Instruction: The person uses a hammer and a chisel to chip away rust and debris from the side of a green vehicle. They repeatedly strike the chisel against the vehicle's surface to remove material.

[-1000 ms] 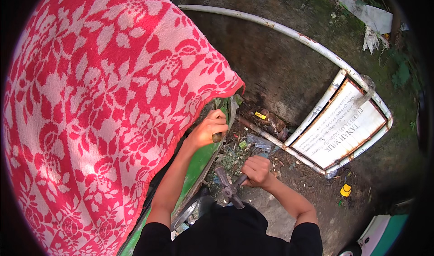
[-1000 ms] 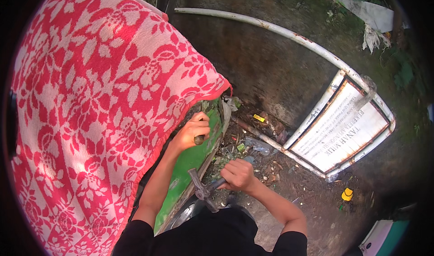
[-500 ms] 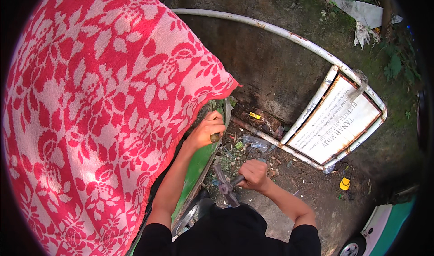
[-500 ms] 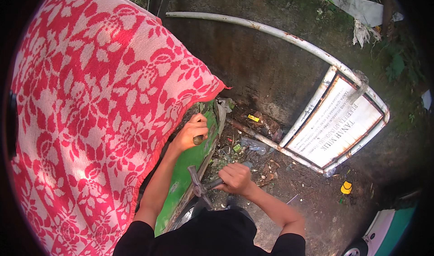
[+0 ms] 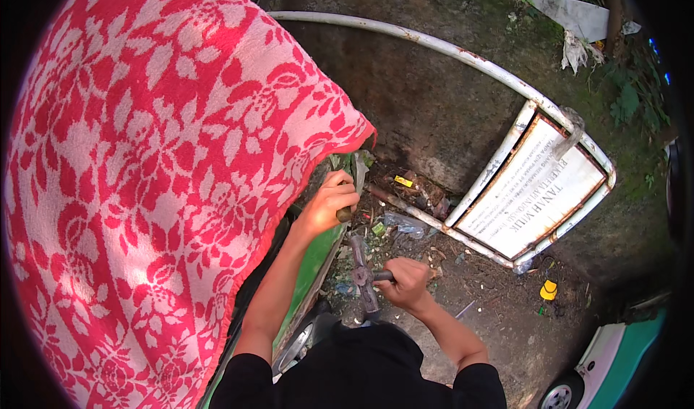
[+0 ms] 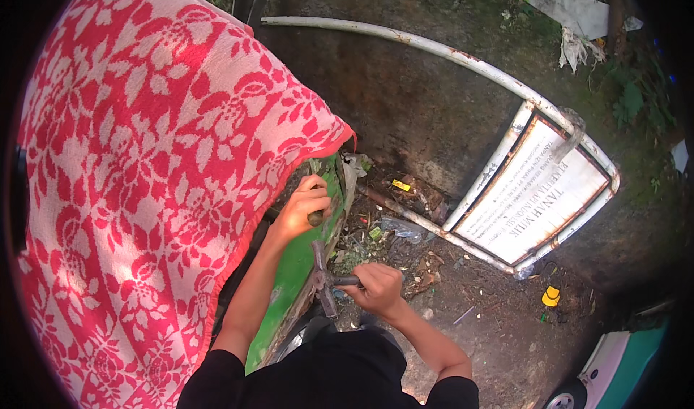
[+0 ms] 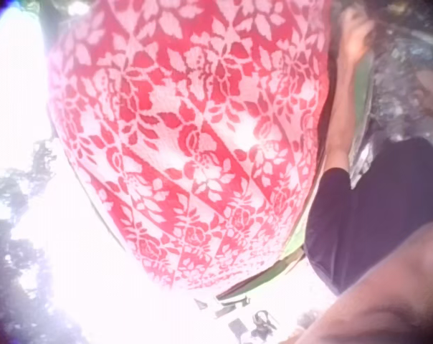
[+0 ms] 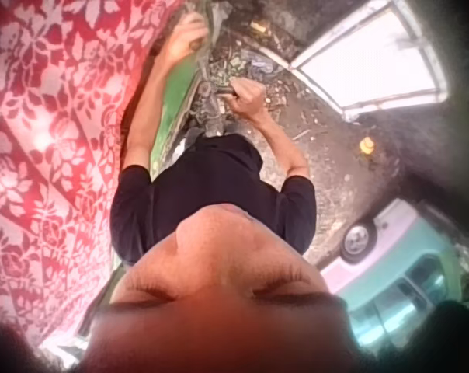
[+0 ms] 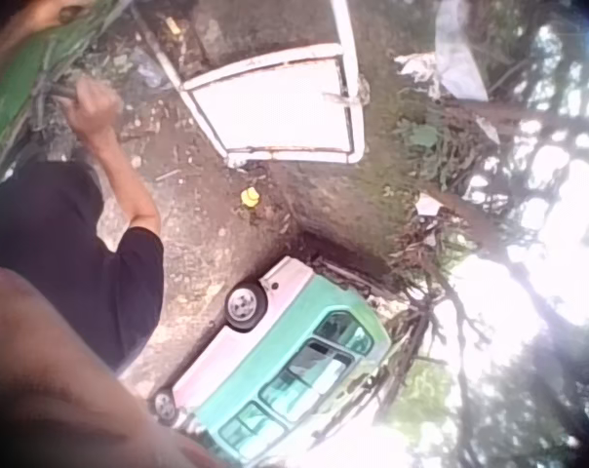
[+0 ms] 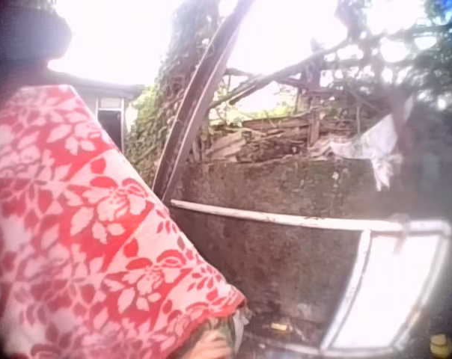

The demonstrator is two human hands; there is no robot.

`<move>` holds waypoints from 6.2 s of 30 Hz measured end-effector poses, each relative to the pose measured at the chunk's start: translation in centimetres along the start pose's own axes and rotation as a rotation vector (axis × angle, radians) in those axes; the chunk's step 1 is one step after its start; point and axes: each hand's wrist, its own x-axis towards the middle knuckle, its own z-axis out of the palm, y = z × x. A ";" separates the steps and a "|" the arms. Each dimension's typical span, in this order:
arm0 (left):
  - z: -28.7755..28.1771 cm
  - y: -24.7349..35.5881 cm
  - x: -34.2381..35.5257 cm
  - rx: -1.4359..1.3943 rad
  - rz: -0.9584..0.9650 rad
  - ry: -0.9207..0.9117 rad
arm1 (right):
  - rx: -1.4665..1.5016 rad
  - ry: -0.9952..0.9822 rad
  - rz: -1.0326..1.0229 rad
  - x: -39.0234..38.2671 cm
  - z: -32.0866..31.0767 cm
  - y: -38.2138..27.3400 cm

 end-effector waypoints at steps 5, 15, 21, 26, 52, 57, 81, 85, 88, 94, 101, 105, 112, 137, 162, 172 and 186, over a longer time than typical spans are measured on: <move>-0.3 -0.5 -0.5 0.033 0.011 -0.033 | 0.114 -0.103 0.194 0.0 0.3 0.0; -0.1 -0.5 -0.5 0.029 -0.004 -0.092 | -0.058 -0.099 -0.199 -0.2 2.7 5.2; 0.0 -0.9 -0.5 0.077 0.001 -0.060 | 0.071 0.005 -0.404 0.1 0.9 3.5; 0.4 -1.7 -0.1 0.034 -0.077 -0.046 | -0.135 -0.080 -0.123 0.3 2.9 5.9; 0.6 -0.5 -0.7 0.098 -0.037 0.006 | 0.140 0.012 -0.134 0.2 1.7 4.0; 0.1 0.2 0.7 0.037 -0.098 -0.021 | 0.198 0.048 -0.336 1.7 0.4 3.8; 0.5 -0.3 2.6 0.017 -0.167 -0.038 | 0.530 0.259 -0.163 1.3 1.4 5.4; 0.0 0.2 3.1 -0.053 -0.204 -0.024 | 0.066 -0.015 -0.024 2.4 2.3 7.2; -0.4 0.4 2.3 -0.013 -0.162 -0.058 | 0.231 0.100 -0.108 1.8 1.1 5.0; -0.9 -0.2 1.1 -0.130 -0.157 -0.057 | 0.104 -0.065 -0.133 3.2 2.8 5.2; -1.0 -1.5 0.9 -0.097 -0.110 -0.120 | -0.107 -0.160 -0.149 4.4 3.5 4.3; -0.8 -0.8 0.4 -0.063 -0.113 -0.059 | 0.128 -0.008 -0.298 2.9 1.2 1.7; -0.7 -0.4 -0.4 -0.088 -0.115 -0.085 | 0.073 0.051 -0.116 2.1 1.4 3.8; 2.2 -0.9 0.7 0.030 -0.124 -0.072 | 0.098 0.031 0.023 2.1 -1.7 2.9; 2.1 -0.6 -0.5 0.090 -0.016 0.031 | 0.228 -0.022 0.094 -0.8 1.4 3.8; 3.0 -1.5 -0.7 0.017 -0.093 0.063 | -0.190 -0.143 -0.232 0.3 2.3 8.4; 3.0 -1.2 -0.8 0.099 -0.035 0.018 | 0.146 0.016 -0.349 0.5 0.8 5.4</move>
